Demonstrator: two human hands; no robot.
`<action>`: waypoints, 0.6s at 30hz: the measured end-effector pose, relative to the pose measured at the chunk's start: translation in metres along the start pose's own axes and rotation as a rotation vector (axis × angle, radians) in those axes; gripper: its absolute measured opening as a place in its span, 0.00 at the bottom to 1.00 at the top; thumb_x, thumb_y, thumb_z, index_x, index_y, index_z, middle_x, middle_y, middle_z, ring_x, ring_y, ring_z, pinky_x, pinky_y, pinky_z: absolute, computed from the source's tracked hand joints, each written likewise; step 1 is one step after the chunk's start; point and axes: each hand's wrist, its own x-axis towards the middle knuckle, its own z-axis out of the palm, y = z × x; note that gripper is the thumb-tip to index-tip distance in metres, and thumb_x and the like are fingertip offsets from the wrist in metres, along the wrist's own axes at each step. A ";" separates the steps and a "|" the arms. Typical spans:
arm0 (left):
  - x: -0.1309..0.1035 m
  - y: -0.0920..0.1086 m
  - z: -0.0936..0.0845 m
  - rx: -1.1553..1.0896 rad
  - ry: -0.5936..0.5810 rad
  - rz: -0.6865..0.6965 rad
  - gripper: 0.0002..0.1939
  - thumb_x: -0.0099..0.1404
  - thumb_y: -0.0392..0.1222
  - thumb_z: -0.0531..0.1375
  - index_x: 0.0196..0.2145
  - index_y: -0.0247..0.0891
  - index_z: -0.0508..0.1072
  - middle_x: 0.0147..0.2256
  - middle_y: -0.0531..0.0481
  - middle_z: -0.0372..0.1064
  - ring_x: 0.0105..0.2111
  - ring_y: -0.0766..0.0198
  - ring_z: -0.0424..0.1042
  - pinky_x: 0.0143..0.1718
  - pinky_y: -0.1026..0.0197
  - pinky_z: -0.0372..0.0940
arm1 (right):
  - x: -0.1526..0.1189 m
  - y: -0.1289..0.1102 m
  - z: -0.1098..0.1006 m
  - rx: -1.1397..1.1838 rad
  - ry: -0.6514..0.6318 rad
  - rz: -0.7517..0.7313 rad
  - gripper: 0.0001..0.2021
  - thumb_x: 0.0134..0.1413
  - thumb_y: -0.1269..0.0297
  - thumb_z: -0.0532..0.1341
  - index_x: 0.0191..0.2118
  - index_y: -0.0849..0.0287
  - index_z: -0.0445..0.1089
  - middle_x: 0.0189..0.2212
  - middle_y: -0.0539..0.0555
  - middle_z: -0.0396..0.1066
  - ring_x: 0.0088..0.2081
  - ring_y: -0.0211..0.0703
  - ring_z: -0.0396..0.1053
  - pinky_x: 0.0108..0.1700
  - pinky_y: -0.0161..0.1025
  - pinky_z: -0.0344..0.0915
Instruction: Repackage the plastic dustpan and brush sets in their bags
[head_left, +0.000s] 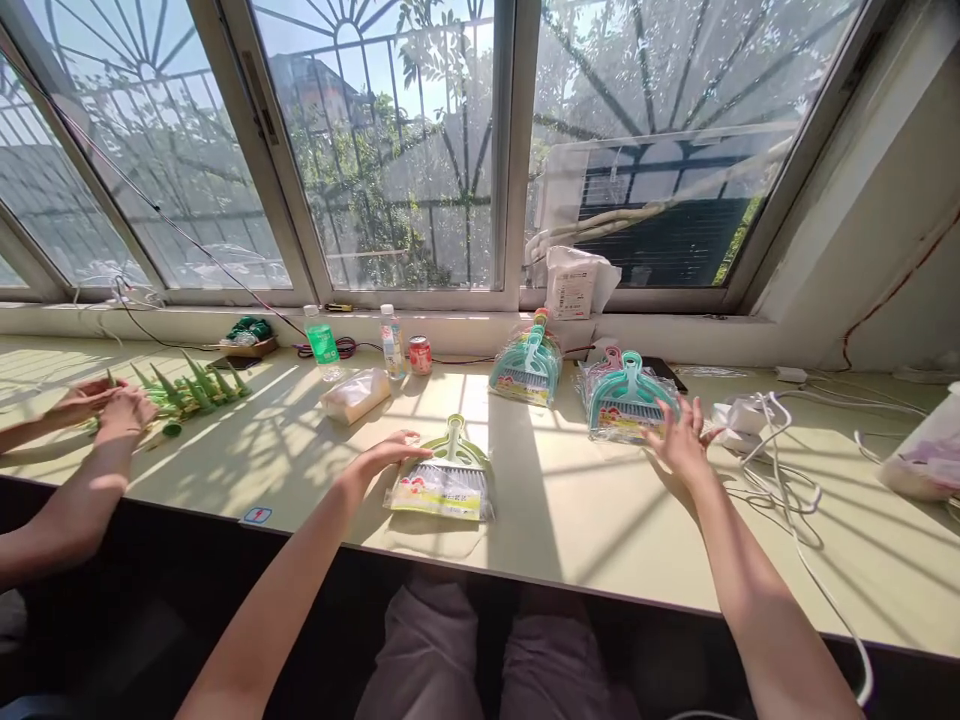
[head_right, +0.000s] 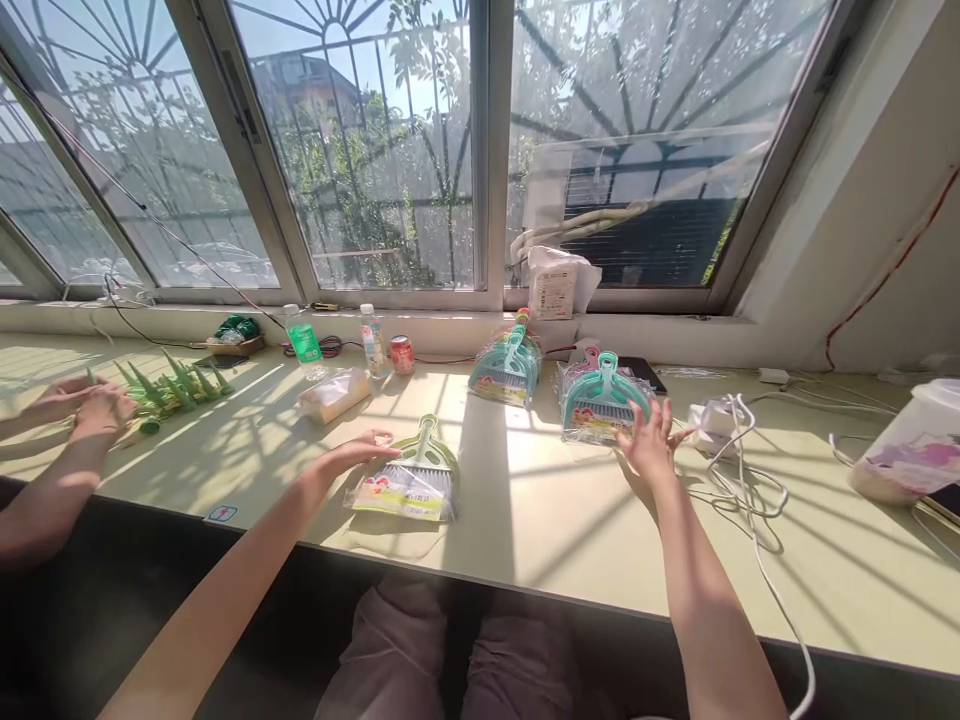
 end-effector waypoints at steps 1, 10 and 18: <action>-0.001 0.002 0.002 -0.009 -0.048 -0.010 0.21 0.51 0.57 0.77 0.37 0.44 0.80 0.33 0.48 0.74 0.42 0.47 0.77 0.40 0.55 0.70 | -0.002 -0.003 0.000 0.000 -0.006 0.001 0.36 0.69 0.49 0.63 0.77 0.56 0.64 0.85 0.71 0.44 0.86 0.71 0.35 0.80 0.77 0.44; 0.005 0.025 0.019 -0.179 -0.027 -0.028 0.13 0.52 0.41 0.78 0.30 0.43 0.78 0.29 0.50 0.72 0.41 0.45 0.78 0.39 0.55 0.66 | -0.016 -0.059 -0.024 0.117 0.163 -0.010 0.31 0.69 0.60 0.59 0.75 0.57 0.68 0.81 0.70 0.54 0.84 0.73 0.42 0.80 0.81 0.42; 0.064 0.074 0.045 -0.699 0.228 0.118 0.19 0.55 0.34 0.77 0.41 0.41 0.77 0.36 0.49 0.79 0.42 0.54 0.81 0.44 0.57 0.71 | -0.060 -0.248 0.003 0.556 0.072 -0.491 0.17 0.76 0.62 0.53 0.52 0.51 0.81 0.56 0.62 0.81 0.63 0.59 0.75 0.73 0.59 0.65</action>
